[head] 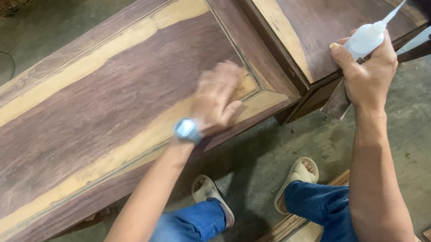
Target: Applying wood glue to joints and sanding the surface of a wooden furniture piece in a workshop.
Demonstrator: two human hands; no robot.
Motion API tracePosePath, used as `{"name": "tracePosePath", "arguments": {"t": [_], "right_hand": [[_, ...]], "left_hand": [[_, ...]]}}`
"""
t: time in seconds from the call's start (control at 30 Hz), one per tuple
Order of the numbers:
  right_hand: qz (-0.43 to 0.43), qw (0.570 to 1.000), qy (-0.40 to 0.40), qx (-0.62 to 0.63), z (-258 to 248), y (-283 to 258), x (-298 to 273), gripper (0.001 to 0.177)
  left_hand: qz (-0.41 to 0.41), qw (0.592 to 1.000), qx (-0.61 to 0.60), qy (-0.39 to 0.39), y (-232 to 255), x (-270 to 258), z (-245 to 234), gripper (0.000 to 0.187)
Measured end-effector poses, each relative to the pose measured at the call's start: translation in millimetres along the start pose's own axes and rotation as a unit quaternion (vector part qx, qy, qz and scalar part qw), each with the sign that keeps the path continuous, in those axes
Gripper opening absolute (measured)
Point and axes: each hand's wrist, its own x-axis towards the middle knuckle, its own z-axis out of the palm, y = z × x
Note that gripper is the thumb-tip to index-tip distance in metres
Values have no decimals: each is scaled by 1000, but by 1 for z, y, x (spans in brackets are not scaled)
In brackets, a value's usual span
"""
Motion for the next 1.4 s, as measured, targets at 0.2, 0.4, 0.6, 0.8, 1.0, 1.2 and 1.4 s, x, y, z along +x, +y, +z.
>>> {"name": "tracePosePath", "arguments": {"t": [0.2, 0.4, 0.6, 0.8, 1.0, 1.2, 1.4], "right_hand": [[-14, 1000, 1, -3, 1, -2, 1, 30], [-4, 1000, 11, -15, 3, -1, 0, 30], [7, 1000, 11, -6, 0, 0, 1, 31], [7, 1000, 15, -24, 1, 1, 0, 29], [18, 999, 17, -28, 2, -8, 1, 27], [-4, 999, 16, -28, 2, 3, 0, 26], [-39, 998, 20, -40, 4, 8, -1, 27]], "left_hand": [[-249, 922, 146, -259, 63, -5, -12, 105], [-224, 944, 138, -200, 57, 49, 39, 106], [-182, 959, 118, -183, 64, 30, 22, 99], [-49, 972, 138, -182, 53, 19, 41, 91], [-171, 950, 156, -208, 21, 44, 37, 112], [-56, 975, 147, -157, 37, 30, 41, 103], [-6, 967, 169, -190, 35, 29, 40, 94]]}}
